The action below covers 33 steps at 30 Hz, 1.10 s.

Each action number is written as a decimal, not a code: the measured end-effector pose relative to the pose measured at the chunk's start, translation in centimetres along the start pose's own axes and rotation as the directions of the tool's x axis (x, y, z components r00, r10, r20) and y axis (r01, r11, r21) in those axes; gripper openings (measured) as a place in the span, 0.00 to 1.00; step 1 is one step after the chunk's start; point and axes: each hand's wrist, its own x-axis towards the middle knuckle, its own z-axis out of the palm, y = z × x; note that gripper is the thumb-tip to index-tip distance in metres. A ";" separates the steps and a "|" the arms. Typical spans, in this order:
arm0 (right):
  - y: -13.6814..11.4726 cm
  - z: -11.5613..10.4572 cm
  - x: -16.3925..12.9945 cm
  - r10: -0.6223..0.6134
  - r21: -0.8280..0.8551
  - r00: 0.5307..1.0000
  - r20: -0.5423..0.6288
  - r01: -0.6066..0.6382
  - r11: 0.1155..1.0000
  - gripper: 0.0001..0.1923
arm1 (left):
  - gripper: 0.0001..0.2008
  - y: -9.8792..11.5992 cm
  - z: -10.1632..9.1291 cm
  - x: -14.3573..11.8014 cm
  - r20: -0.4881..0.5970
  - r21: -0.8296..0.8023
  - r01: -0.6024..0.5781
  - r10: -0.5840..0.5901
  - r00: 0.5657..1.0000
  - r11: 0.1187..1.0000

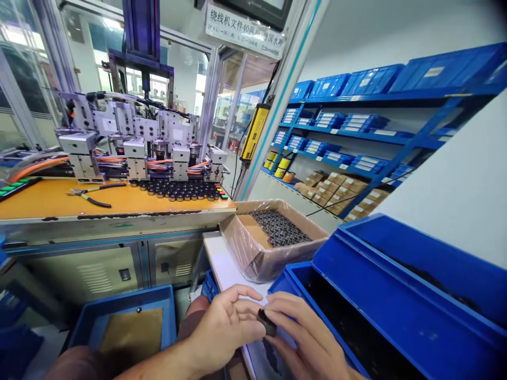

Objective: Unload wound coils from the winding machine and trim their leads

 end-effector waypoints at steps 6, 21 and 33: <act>-0.4 0.0 0.4 0.009 0.106 0.999 0.037 -0.013 0.994 0.13 | 0.30 0.7 -0.1 -0.3 -0.015 0.298 -0.065 0.073 0.997 0.952; 0.1 0.0 -1.0 0.020 0.083 0.996 0.088 -0.027 0.996 0.16 | 0.36 -0.1 -0.4 -0.1 0.013 0.268 -0.025 0.022 1.000 0.963; -1.2 -2.2 6.8 -0.189 -0.273 0.920 0.344 0.290 0.917 0.17 | 0.15 2.8 -2.7 -1.6 -0.191 0.593 0.013 0.125 0.974 0.805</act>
